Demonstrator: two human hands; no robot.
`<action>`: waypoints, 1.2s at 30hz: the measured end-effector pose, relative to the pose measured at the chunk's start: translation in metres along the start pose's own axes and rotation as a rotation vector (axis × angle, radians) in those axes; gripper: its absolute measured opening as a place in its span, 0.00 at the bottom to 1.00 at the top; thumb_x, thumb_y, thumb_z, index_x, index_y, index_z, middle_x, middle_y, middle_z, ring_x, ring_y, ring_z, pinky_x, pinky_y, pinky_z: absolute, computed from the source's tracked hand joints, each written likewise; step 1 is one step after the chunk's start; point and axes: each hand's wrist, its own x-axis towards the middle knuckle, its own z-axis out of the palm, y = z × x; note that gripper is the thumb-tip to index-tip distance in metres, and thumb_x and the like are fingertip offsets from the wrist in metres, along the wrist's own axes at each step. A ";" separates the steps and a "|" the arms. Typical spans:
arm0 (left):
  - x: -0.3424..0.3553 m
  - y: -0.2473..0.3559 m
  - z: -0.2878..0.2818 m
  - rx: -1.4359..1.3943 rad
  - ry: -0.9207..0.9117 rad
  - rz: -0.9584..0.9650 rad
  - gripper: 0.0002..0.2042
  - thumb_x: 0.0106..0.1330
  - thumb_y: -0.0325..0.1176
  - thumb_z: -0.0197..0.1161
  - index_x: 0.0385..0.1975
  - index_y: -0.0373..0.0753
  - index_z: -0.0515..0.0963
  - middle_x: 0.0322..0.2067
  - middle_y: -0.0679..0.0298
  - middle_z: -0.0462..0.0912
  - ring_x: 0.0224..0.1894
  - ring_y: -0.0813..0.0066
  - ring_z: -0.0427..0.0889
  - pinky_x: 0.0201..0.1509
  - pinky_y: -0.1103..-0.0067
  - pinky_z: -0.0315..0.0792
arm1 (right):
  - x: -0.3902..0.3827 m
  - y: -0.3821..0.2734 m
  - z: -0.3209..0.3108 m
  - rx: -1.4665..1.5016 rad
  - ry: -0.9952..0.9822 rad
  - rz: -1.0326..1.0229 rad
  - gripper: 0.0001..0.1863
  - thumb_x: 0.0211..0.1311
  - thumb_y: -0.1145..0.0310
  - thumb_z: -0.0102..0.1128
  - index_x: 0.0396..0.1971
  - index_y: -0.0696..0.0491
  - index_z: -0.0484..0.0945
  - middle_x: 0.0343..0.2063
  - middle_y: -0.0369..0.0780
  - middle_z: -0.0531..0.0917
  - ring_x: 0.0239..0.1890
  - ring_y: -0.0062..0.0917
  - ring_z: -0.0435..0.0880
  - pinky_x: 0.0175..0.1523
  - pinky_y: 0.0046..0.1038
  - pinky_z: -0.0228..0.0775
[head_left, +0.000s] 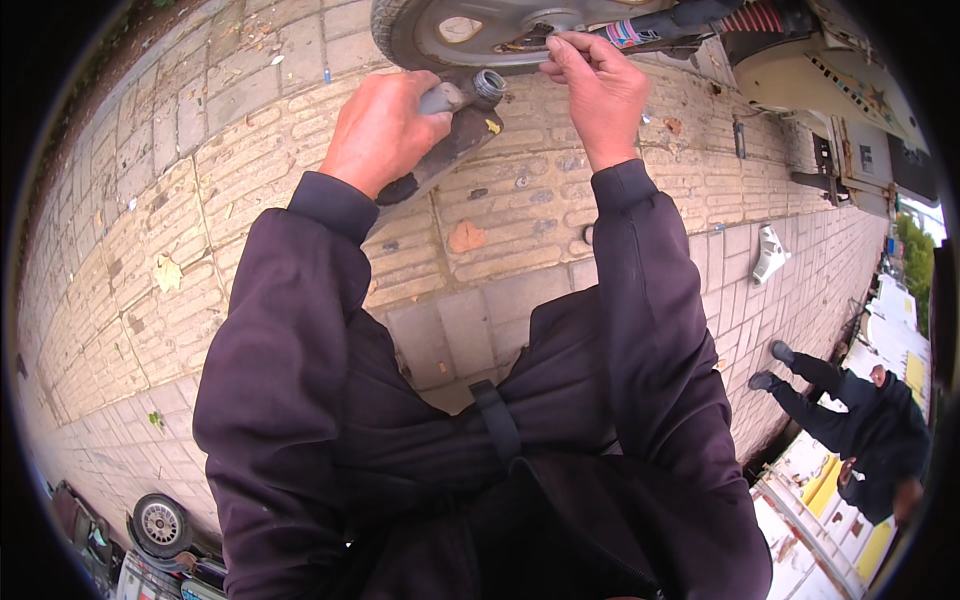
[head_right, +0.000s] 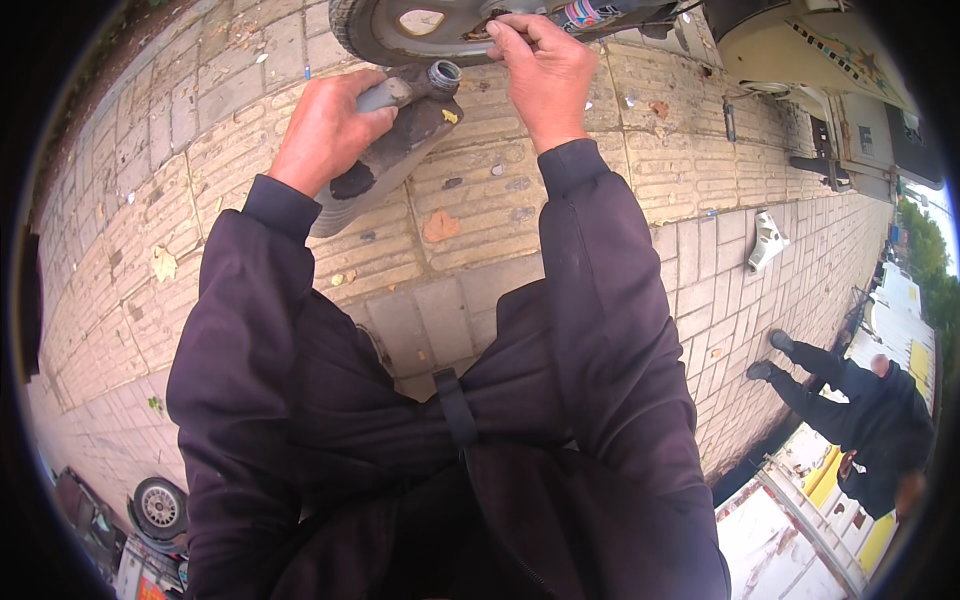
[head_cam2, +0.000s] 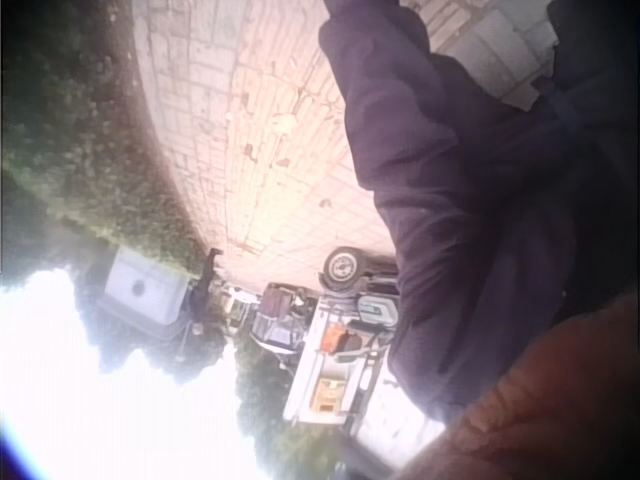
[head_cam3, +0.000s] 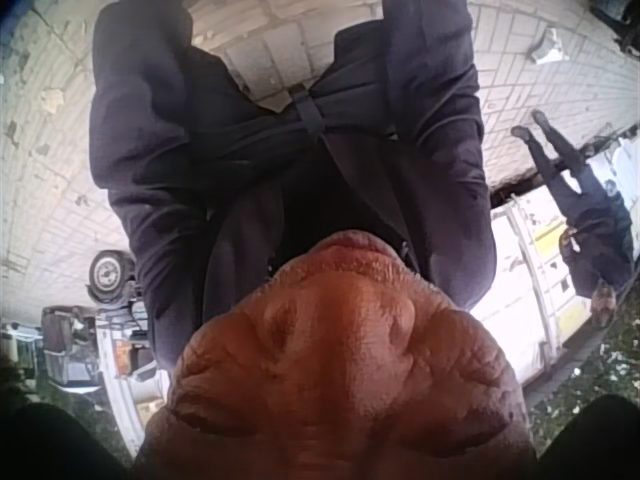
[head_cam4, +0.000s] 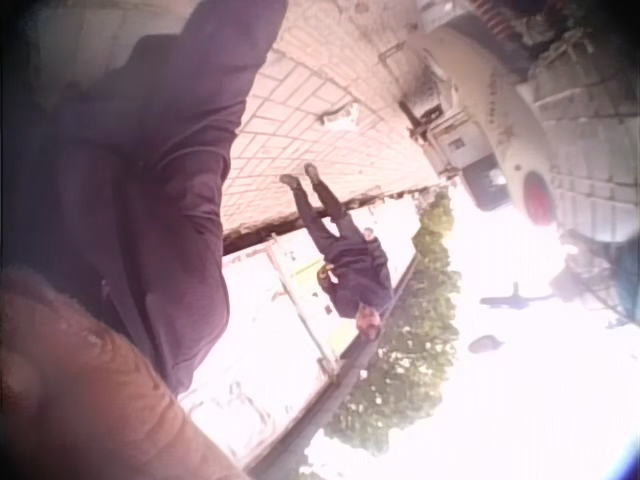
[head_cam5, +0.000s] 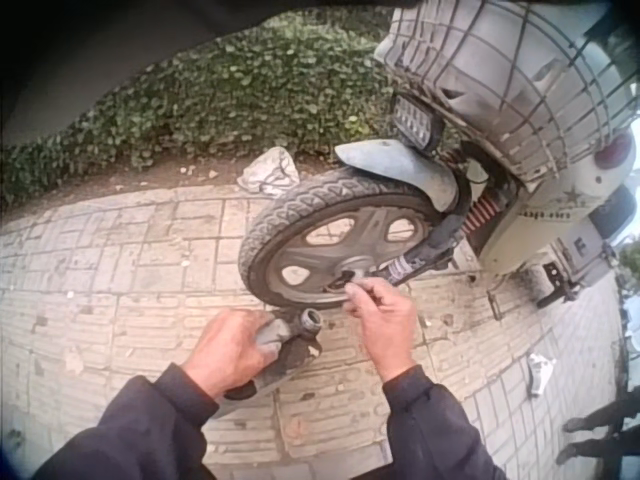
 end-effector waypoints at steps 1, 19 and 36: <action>0.000 0.000 0.000 0.000 -0.003 -0.003 0.19 0.60 0.35 0.70 0.50 0.31 0.87 0.40 0.39 0.89 0.47 0.37 0.87 0.54 0.57 0.81 | 0.001 0.000 0.000 0.056 0.012 0.047 0.09 0.72 0.74 0.72 0.48 0.60 0.90 0.39 0.38 0.92 0.37 0.22 0.94 0.44 0.23 0.87; 0.002 -0.003 -0.001 0.003 0.020 -0.040 0.21 0.60 0.34 0.71 0.52 0.31 0.87 0.42 0.40 0.89 0.48 0.38 0.88 0.55 0.58 0.81 | 0.003 -0.008 -0.005 -0.244 0.008 -0.043 0.10 0.70 0.75 0.72 0.45 0.65 0.88 0.33 0.40 0.92 0.36 0.22 0.94 0.42 0.21 0.86; 0.005 0.007 0.002 -0.072 -0.015 -0.042 0.20 0.62 0.32 0.71 0.52 0.30 0.86 0.37 0.43 0.90 0.40 0.53 0.91 0.50 0.65 0.81 | 0.001 0.005 -0.010 -0.189 0.147 -0.138 0.07 0.62 0.73 0.72 0.35 0.60 0.86 0.26 0.44 0.88 0.28 0.29 0.90 0.36 0.29 0.81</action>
